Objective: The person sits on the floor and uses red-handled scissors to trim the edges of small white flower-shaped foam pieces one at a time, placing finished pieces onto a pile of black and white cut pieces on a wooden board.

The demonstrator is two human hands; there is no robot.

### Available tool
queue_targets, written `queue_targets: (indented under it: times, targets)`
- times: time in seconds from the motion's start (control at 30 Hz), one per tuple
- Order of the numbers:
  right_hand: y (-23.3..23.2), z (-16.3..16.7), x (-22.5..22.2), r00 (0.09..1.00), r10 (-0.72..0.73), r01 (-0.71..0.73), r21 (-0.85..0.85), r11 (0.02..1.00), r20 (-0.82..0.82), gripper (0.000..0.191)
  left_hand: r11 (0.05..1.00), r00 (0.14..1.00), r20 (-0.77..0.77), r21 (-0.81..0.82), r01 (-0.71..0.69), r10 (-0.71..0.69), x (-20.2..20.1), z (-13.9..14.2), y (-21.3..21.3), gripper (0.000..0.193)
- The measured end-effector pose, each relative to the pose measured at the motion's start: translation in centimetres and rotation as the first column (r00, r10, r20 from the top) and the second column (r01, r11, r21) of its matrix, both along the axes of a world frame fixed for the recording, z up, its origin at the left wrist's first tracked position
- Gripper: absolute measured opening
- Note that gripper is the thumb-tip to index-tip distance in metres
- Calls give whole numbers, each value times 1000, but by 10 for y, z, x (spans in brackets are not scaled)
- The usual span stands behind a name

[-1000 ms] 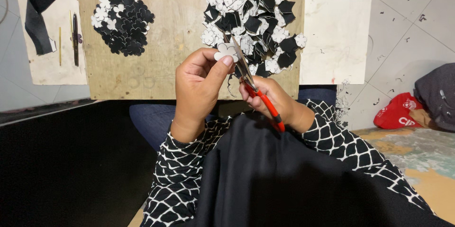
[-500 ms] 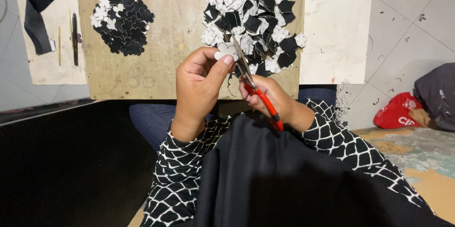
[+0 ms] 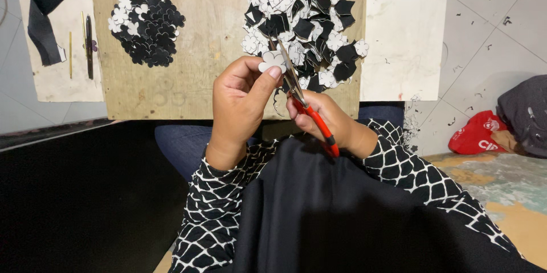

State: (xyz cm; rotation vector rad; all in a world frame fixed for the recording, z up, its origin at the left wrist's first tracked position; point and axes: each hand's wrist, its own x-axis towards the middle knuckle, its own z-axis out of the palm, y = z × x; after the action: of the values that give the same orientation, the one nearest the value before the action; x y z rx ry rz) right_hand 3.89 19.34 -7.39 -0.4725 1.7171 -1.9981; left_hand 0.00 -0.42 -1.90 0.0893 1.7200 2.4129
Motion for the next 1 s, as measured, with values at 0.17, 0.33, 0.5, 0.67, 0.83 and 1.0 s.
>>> queue_targets:
  times: [0.17, 0.33, 0.5, 0.67, 0.83, 1.0]
  targets:
    - [0, -2, 1, 1000, -4, 4, 0, 1000, 9, 55, 1000, 1000, -6, 2, 1, -1, 0, -1, 0, 7]
    - [-1, -3, 1, 1000, -7, 7, 6, 1000, 19, 54, 1000, 1000, -5, 10, 3, -3, -1, -1, 1, 7]
    - [-1, -2, 0, 1000, -7, 7, 13, 1000, 7, 53, 1000, 1000, -9, 9, 4, -4, 0, 0, 1, 6]
    - [-2, -3, 0, 1000, -11, 11, 10, 1000, 20, 53, 1000, 1000, -2, 12, 3, -3, -1, 0, 1, 7]
    - [-3, -4, 0, 1000, -14, 14, 30, 999, 7, 51, 1000, 1000, 2, 20, 5, -5, -1, -2, 0, 7]
    - [-4, -5, 0, 1000, -18, 18, 21, 1000, 3, 51, 1000, 1000, 2, 3, 7, -7, -1, -2, 0, 7]
